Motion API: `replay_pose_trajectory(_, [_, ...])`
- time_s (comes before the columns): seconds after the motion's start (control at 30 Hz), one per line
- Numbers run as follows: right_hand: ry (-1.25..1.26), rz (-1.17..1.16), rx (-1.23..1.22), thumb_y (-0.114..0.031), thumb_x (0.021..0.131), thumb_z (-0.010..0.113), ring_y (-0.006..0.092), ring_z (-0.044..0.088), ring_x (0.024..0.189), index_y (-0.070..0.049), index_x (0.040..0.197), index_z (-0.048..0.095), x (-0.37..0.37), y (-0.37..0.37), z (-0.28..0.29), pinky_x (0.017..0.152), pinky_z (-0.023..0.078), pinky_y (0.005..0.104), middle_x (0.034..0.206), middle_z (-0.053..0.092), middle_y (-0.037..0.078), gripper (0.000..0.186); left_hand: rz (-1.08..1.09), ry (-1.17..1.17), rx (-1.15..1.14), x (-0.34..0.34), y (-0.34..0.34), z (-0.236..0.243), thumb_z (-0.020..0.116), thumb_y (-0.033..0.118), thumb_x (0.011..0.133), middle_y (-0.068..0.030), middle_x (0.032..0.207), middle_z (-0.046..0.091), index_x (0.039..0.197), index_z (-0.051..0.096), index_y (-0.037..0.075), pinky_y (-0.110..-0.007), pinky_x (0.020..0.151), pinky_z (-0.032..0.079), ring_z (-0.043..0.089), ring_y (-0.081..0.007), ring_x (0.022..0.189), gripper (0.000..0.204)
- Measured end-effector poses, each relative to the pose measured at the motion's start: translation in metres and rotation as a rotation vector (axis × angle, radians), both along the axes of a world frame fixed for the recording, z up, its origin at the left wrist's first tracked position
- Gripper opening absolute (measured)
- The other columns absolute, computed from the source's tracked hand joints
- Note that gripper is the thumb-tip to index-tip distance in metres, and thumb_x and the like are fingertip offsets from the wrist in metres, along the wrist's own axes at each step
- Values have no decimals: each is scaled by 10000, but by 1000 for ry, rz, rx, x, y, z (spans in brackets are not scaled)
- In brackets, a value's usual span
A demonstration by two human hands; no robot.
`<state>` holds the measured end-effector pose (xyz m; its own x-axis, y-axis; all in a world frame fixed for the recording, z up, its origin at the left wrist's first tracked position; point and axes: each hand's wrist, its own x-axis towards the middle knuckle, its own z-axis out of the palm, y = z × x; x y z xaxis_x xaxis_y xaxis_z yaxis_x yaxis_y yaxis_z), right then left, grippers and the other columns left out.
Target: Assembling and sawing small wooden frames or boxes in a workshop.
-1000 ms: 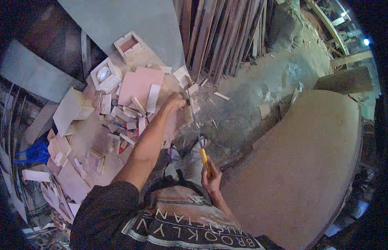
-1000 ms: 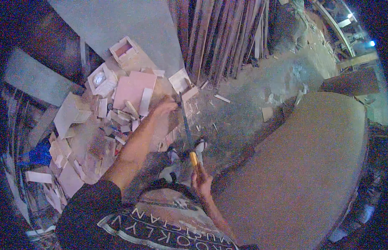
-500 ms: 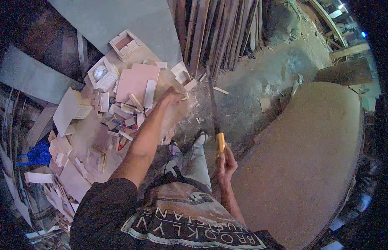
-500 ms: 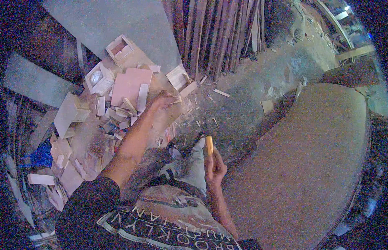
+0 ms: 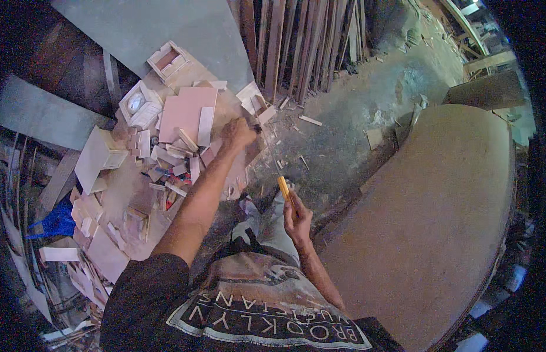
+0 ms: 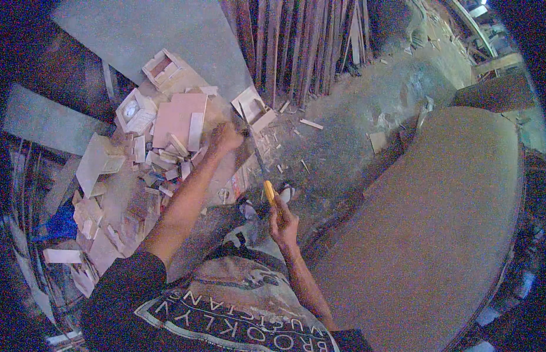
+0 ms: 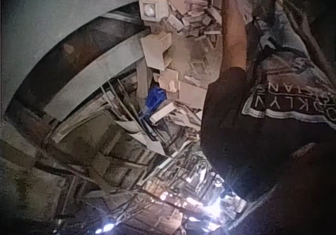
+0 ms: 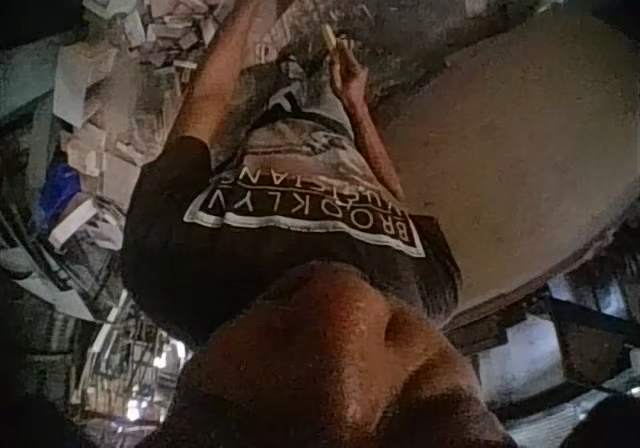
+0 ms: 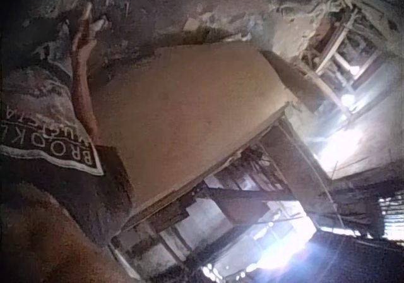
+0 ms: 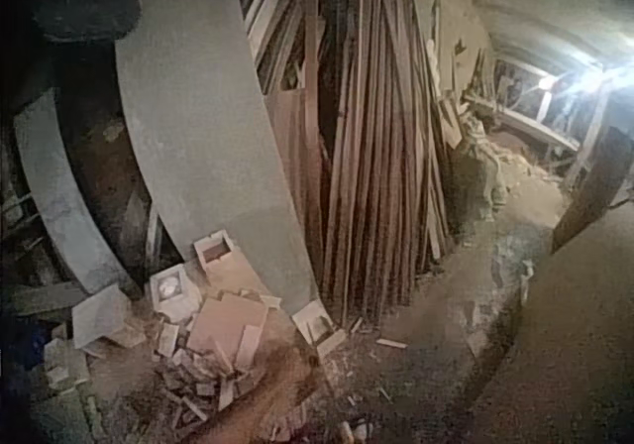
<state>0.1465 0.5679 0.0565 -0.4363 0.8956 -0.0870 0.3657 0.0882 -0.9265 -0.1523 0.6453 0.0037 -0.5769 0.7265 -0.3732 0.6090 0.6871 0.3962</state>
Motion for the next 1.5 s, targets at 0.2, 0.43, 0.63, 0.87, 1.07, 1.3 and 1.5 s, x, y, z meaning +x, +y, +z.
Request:
replay_pose_trajectory(0.2, [-21, -3, -23, -71, 884, 551, 91, 578, 720, 39, 1208, 545, -2, -3, 2, 656, 470, 231, 858, 655, 100, 342, -99, 338, 375, 31, -39, 7, 620, 103, 691, -168, 1183, 528, 980, 610, 8, -445, 936, 407, 478, -362, 1106, 304])
replay_pose_trajectory(0.43, [16, 17, 196, -47, 865, 554, 92, 595, 702, 29, 1211, 545, -5, -9, -4, 606, 471, 249, 834, 665, 136, 354, -180, 234, 675, 28, -43, -5, 596, -28, 643, -178, 1130, 500, 1024, 563, 14, -476, 923, 373, 448, -395, 1067, 385])
replay_pose_trajectory(0.63, [-51, 58, 176, -28, 847, 554, 111, 597, 594, 13, 1214, 546, -10, -16, -1, 553, 467, 263, 719, 636, 155, 370, -60, 39, 701, 31, -33, -63, 635, 11, 638, -196, 1153, 473, 1087, 496, -10, -502, 928, 330, 424, -402, 1101, 471])
replay_pose_trajectory(0.87, [-12, 27, 88, -10, 835, 564, 114, 594, 601, 15, 1224, 537, -14, -16, 3, 557, 468, 257, 735, 646, 142, 390, -71, 248, 813, 36, -33, -90, 641, 41, 671, -254, 1220, 404, 1250, 354, 1, -553, 987, 241, 353, -464, 1169, 648])
replay_pose_trajectory(1.07, [-24, 38, 92, -9, 829, 576, 97, 581, 623, 35, 1187, 559, -11, -12, 10, 560, 464, 248, 754, 656, 131, 361, -149, 189, 740, 35, -34, -59, 687, 54, 658, -254, 1327, 341, 1319, 302, -11, -557, 1030, 206, 286, -460, 1250, 768])
replay_pose_trajectory(1.3, [12, 55, -25, -6, 831, 554, 102, 602, 668, 34, 1199, 551, -20, -7, 25, 595, 472, 253, 812, 666, 163, 370, -68, 29, 492, 31, -31, -58, 699, 42, 649, -236, 1359, 335, 1338, 285, -17, -558, 1035, 205, 293, -461, 1252, 807])
replay_pose_trajectory(1.5, [-106, 108, 150, -5, 817, 558, 111, 622, 698, 9, 1218, 542, -25, -5, 27, 629, 479, 248, 813, 663, 171, 402, -138, 165, 644, 31, -27, -50, 710, 46, 620, -221, 1274, 391, 1267, 352, -5, -549, 977, 265, 334, -451, 1191, 741])
